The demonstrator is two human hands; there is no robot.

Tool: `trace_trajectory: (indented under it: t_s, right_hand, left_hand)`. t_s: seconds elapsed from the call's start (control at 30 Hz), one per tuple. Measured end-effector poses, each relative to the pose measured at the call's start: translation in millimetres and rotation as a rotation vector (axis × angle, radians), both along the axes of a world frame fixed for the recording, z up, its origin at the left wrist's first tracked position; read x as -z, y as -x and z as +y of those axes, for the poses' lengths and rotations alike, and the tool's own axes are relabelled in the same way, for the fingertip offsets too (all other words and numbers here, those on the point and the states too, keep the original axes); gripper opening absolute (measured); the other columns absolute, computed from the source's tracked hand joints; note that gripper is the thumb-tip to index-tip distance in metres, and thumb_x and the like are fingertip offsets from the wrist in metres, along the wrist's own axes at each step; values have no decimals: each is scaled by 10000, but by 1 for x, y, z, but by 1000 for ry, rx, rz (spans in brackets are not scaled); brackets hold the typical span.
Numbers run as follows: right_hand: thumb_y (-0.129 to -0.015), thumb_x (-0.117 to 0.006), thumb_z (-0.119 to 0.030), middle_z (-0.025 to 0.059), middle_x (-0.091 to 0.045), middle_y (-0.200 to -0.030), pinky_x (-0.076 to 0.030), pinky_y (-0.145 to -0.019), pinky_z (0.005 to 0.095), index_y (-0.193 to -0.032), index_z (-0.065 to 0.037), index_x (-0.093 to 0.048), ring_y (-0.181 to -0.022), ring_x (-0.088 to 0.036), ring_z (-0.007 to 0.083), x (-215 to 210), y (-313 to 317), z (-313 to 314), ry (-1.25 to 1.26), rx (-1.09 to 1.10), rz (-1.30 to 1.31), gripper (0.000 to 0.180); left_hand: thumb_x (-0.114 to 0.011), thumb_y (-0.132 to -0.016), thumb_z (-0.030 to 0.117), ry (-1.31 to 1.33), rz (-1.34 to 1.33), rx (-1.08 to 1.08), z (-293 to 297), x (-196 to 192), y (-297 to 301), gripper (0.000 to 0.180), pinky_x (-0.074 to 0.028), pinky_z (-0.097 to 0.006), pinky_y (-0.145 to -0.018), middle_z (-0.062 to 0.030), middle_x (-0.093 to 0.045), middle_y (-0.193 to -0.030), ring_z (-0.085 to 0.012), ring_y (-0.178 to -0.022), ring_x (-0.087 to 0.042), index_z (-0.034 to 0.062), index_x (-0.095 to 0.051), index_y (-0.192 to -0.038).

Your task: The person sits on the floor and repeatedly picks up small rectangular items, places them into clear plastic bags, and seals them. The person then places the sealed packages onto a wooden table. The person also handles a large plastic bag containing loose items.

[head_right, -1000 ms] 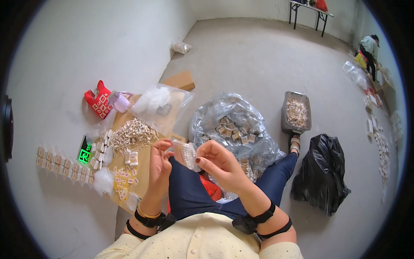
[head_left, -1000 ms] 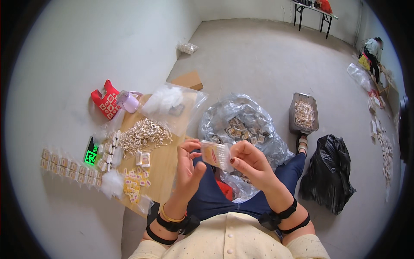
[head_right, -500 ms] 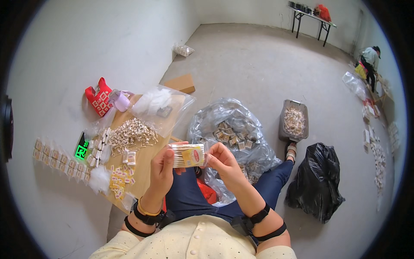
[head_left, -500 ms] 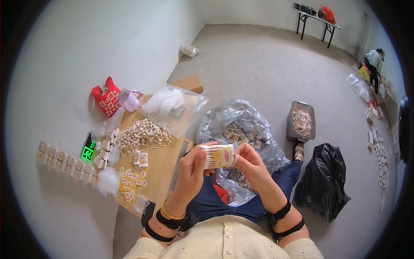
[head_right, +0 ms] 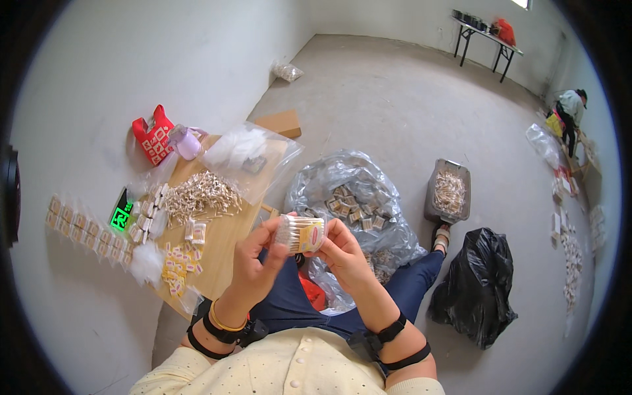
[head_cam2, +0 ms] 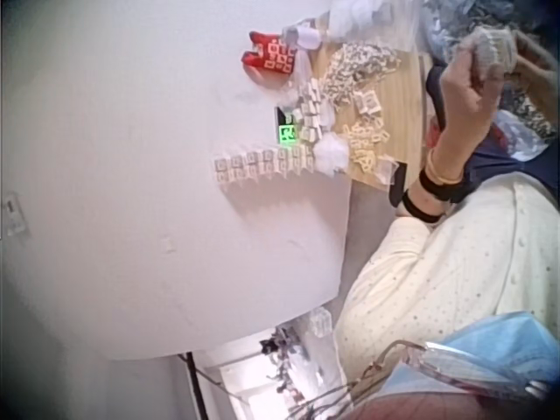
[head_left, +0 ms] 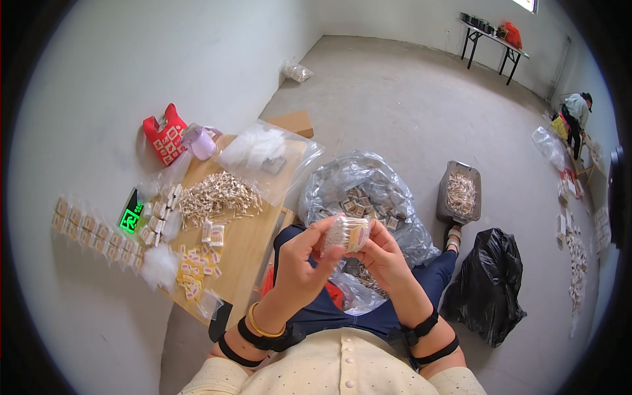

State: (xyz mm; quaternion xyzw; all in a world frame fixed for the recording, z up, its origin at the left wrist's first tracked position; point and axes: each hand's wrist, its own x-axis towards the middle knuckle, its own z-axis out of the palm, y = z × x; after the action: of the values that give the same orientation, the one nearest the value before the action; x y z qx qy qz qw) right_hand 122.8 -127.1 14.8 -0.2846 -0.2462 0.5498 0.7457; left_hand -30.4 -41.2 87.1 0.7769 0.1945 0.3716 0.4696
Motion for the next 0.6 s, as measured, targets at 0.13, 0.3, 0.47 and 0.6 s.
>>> trace_trajectory:
  t_s: [0.13,0.3,0.47,0.6]
  right_hand:
    - [-973,-569,-141,36,-596,-1042,-514,-852,321,-1045,-74,-484,-973,-601,113,1,5,3,-6,51,-87,130]
    - [-995,-532,-177,30,-585,-1052,-501,-839,300,-1087,-67,-481,-955,-589,104,9,3,4,19,126,-208,152]
    - [-1026,-462,-224,47,-547,-1021,-468,-789,255,-1215,-61,-432,-896,-555,84,-22,6,10,131,172,-151,251]
    - [-1029,-472,-248,29,-500,-901,-405,-664,228,-1130,-31,-458,-752,-459,56,-17,22,27,70,458,-689,239]
  left_hand:
    - [-657,-907,307,-412,174,-163,0,-15,-3,377,-481,-285,-600,-100,-671,-848,-150,-679,-619,-3,-628,-1120]
    - [-572,-954,254,-317,121,-199,8,-7,-4,266,-497,-349,-625,-151,-668,-820,-316,-706,-657,4,-639,-1011]
    - [-410,-1029,227,-105,108,-252,19,14,-11,330,-504,-353,-658,-167,-678,-846,-327,-731,-662,4,-650,-988]
    - [-374,-1039,226,-142,47,-311,21,26,-26,367,-504,-342,-658,-165,-690,-867,-307,-728,-665,2,-666,-1035]
